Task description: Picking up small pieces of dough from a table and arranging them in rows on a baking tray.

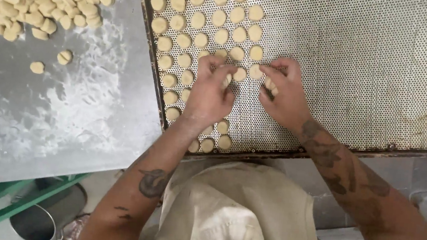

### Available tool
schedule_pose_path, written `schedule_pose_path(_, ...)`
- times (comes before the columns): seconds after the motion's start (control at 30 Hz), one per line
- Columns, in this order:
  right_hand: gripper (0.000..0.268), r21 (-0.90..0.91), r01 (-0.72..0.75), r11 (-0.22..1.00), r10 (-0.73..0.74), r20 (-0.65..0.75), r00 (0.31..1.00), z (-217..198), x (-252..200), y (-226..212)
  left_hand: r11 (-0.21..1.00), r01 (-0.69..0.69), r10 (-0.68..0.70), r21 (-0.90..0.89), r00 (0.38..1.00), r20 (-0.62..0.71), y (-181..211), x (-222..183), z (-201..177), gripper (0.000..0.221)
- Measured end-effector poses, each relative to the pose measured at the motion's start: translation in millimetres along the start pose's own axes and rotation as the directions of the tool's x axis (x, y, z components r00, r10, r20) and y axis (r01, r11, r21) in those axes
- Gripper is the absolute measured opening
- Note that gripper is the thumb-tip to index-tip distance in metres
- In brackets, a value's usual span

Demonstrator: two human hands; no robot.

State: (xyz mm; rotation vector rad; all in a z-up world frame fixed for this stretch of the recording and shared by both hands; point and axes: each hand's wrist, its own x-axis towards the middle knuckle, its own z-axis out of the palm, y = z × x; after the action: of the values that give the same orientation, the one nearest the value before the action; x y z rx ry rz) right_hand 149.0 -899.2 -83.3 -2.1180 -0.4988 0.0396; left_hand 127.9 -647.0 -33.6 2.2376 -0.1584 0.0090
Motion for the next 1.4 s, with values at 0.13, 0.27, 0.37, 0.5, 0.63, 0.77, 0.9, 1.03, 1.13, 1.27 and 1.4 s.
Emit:
schedule_pose_path(0.13,0.06,0.028,-0.173,0.985,0.17,0.078,0.982,-5,-24,-12,0.961,0.021,-0.039,-0.276,0.998,-0.058,-19,-19,-11,0.049)
schedule_pose_path(0.27,0.045,-0.104,-0.22,0.97,0.232,0.129,0.964,11,-35,-9,0.985,0.086,-0.076,-0.152,0.995,0.071,-29,-38,20,0.052)
schedule_pose_path(0.37,0.034,-0.241,-0.14,0.96,0.169,0.106,0.98,18,-35,-6,0.968,-0.091,0.071,0.233,0.993,0.092,-44,-40,46,0.044)
schedule_pose_path(0.5,0.028,-0.244,-0.067,0.967,0.094,0.099,0.991,6,-31,-30,0.912,-0.174,0.186,0.373,0.983,0.004,-30,-35,39,0.038)
schedule_pose_path(0.63,0.041,-0.137,-0.219,0.966,0.233,0.104,0.967,-14,-47,-52,0.999,-0.009,0.011,-0.047,0.999,0.049,-15,-45,-7,0.05)
schedule_pose_path(0.77,0.05,-0.161,-0.23,0.96,0.262,0.224,0.939,-12,-62,-55,0.956,0.182,-0.119,-0.229,0.958,0.262,-9,-52,-20,0.053)
schedule_pose_path(0.9,0.038,-0.255,-0.102,0.962,0.139,0.131,0.982,6,-72,-51,0.98,-0.159,0.111,0.121,0.937,0.331,-22,-64,19,0.055)
schedule_pose_path(1.03,0.033,-0.226,-0.11,0.968,0.14,0.123,0.982,17,-74,-38,0.969,-0.186,0.119,0.161,0.927,0.354,-29,-67,44,0.043)
schedule_pose_path(1.13,0.032,-0.22,-0.202,0.954,0.229,0.104,0.968,21,-79,-36,0.966,-0.172,0.091,0.192,0.924,0.371,-20,-69,37,0.045)
schedule_pose_path(1.27,0.039,-0.207,-0.155,0.966,0.174,0.074,0.982,0,-73,-59,0.986,-0.163,0.149,0.042,0.961,0.235,-24,-70,22,0.045)
schedule_pose_path(1.4,0.033,-0.129,-0.174,0.976,0.19,0.125,0.974,-6,-95,-54,0.979,-0.141,0.172,-0.146,0.957,0.232,-17,-78,-3,0.039)
